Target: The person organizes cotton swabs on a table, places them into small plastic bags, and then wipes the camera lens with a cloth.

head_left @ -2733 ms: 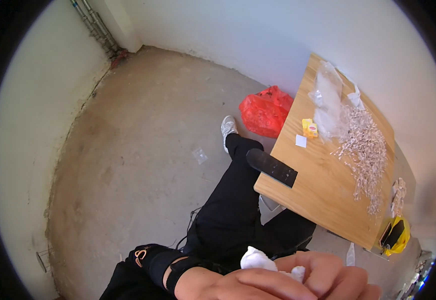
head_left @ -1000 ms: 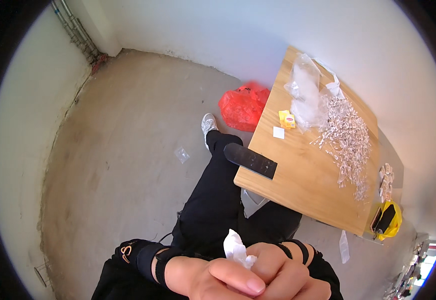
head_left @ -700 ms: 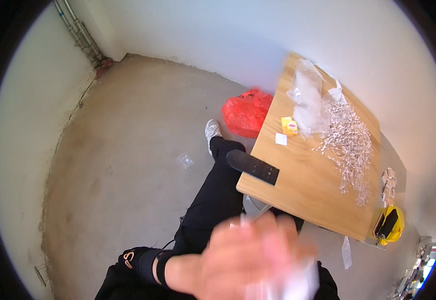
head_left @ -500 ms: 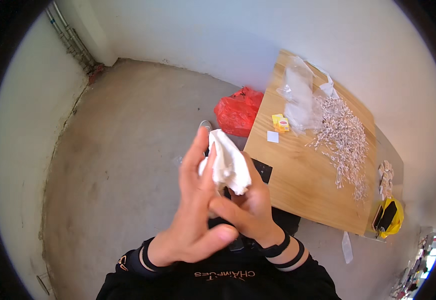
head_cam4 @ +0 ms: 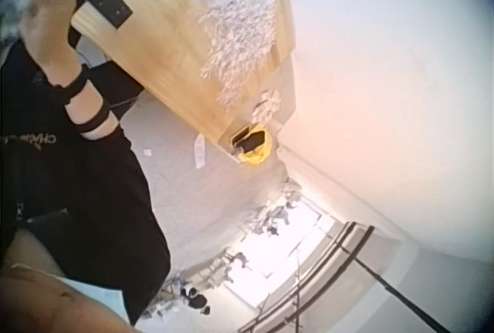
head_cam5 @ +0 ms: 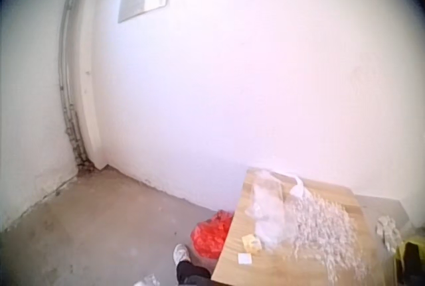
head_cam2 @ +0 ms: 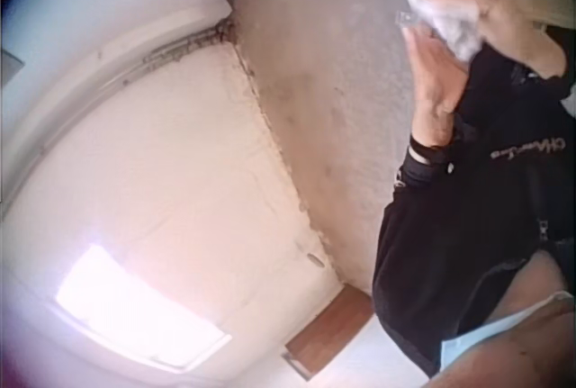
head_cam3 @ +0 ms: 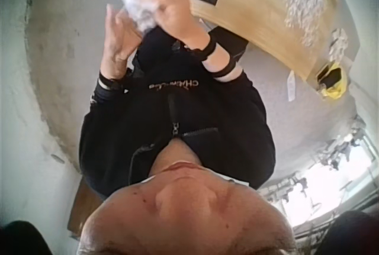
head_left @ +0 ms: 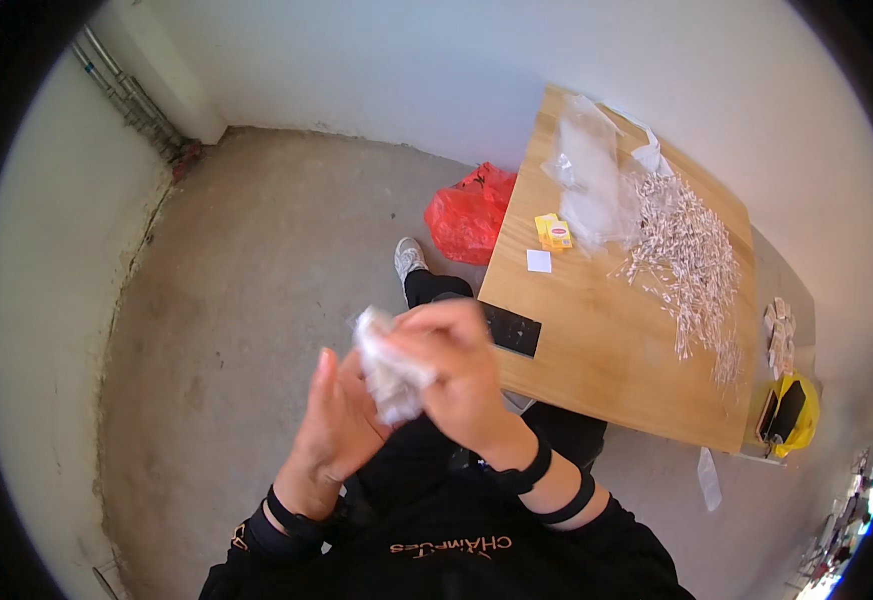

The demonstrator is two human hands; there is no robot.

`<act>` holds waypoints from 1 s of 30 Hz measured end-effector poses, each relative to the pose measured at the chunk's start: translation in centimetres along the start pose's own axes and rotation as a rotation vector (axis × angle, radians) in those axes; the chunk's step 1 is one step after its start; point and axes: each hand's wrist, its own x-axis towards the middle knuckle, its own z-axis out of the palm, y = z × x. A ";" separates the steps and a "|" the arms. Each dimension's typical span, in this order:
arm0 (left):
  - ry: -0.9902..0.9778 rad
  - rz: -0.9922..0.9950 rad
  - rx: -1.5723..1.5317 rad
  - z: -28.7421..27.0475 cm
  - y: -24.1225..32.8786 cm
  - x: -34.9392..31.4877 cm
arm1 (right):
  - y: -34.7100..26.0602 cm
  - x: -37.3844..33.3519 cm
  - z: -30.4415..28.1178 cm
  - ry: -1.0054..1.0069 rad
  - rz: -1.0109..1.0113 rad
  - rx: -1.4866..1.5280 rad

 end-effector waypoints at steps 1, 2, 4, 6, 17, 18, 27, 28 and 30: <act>0.034 0.028 -0.095 0.0 0.2 0.0 | -0.1 -0.5 1.0 -0.088 -0.108 -0.034; 0.275 0.116 0.083 1.9 0.4 0.5 | -0.4 -0.7 1.6 -0.196 -0.104 -0.036; 0.326 0.101 0.209 -0.3 0.5 0.5 | -0.9 -1.3 1.9 -0.355 -0.038 -0.003; 0.283 0.002 0.189 -2.1 1.4 -0.5 | -1.4 -1.3 0.8 -0.362 -0.030 0.049; -0.175 -0.819 1.791 -9.5 0.9 -12.6 | -1.7 -3.3 -9.3 -0.069 0.303 -0.005; -0.181 -0.669 1.873 -7.9 0.4 -12.8 | -2.8 -2.7 -10.1 -0.055 0.292 0.001; 0.007 0.014 1.909 -8.4 -3.1 -11.7 | -15.9 -1.8 -13.2 0.097 -0.526 1.021; 0.110 0.018 1.918 -8.9 -3.1 -12.1 | -16.4 -0.6 -15.2 -0.176 -0.487 0.981; 0.200 0.096 1.962 -7.9 -3.1 -10.9 | -17.0 -0.2 -16.5 -0.461 -0.428 0.950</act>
